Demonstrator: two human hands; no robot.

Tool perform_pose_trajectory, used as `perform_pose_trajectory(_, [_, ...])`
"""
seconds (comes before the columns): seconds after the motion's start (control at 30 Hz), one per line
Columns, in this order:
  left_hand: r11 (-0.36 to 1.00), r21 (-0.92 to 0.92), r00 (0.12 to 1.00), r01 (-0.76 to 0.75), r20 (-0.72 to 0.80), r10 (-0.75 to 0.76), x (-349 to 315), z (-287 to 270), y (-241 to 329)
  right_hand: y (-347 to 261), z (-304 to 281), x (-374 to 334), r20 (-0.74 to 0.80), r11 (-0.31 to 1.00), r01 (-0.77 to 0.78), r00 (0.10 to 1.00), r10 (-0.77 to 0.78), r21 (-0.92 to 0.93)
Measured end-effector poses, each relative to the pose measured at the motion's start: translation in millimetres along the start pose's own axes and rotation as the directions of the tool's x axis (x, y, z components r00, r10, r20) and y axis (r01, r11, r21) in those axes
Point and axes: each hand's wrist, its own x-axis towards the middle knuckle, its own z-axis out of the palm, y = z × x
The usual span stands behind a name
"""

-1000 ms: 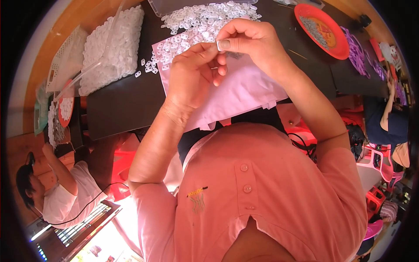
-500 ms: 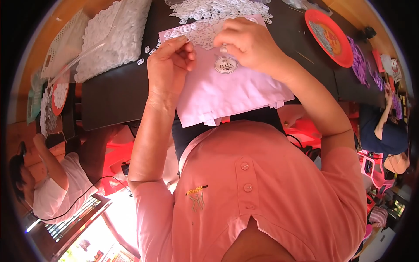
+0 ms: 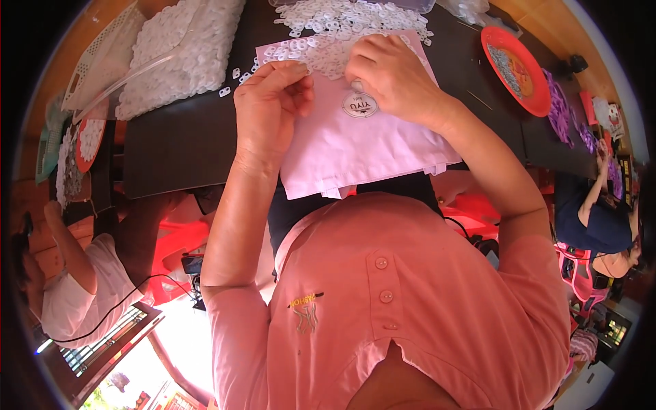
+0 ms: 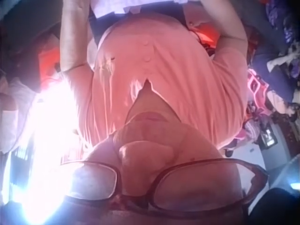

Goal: Manual assembly of small white plastic components onto a strip of lace trim.

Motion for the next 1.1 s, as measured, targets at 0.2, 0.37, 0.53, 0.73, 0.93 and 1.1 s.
perform_pose_trajectory(0.2, [0.743, 0.616, 0.954, -0.261, 0.046, 0.297, -3.2, 2.8, -17.0, 0.6, 10.7, -1.4, -0.003, 1.0, 0.024, 1.0, -0.024, -0.008])
perform_pose_trajectory(0.37, [0.443, 0.797, 0.887, -0.411, 0.237, 0.396, -5.0, 5.9, -26.4, 4.2, -5.8, -1.9, -0.085, 1.0, -0.012, 0.996, 0.014, 0.025])
perform_pose_trajectory(0.53, [-0.144, 0.793, 0.67, -0.592, 0.583, 0.459, -4.7, 17.7, -25.8, 5.7, -14.7, -10.5, -0.197, 0.996, -0.057, 0.978, 0.07, 0.071])
perform_pose_trajectory(0.73, [-0.474, 0.621, 0.593, -0.624, 0.772, 0.229, 12.4, 29.5, -28.1, 12.9, -10.6, -17.5, -0.263, 0.954, -0.11, 0.947, 0.186, 0.277])
perform_pose_trajectory(0.93, [-0.547, 0.562, 0.598, -0.62, 0.79, 0.134, 20.0, 26.1, -23.3, 11.7, -15.8, -22.0, -0.316, 0.945, -0.12, 0.923, 0.219, 0.305])
perform_pose_trajectory(1.1, [-0.307, 0.629, 0.583, -0.715, 0.778, 0.235, 11.3, 34.1, -16.3, 10.6, -17.7, -23.7, -0.309, 0.917, -0.139, 0.914, 0.264, 0.373])
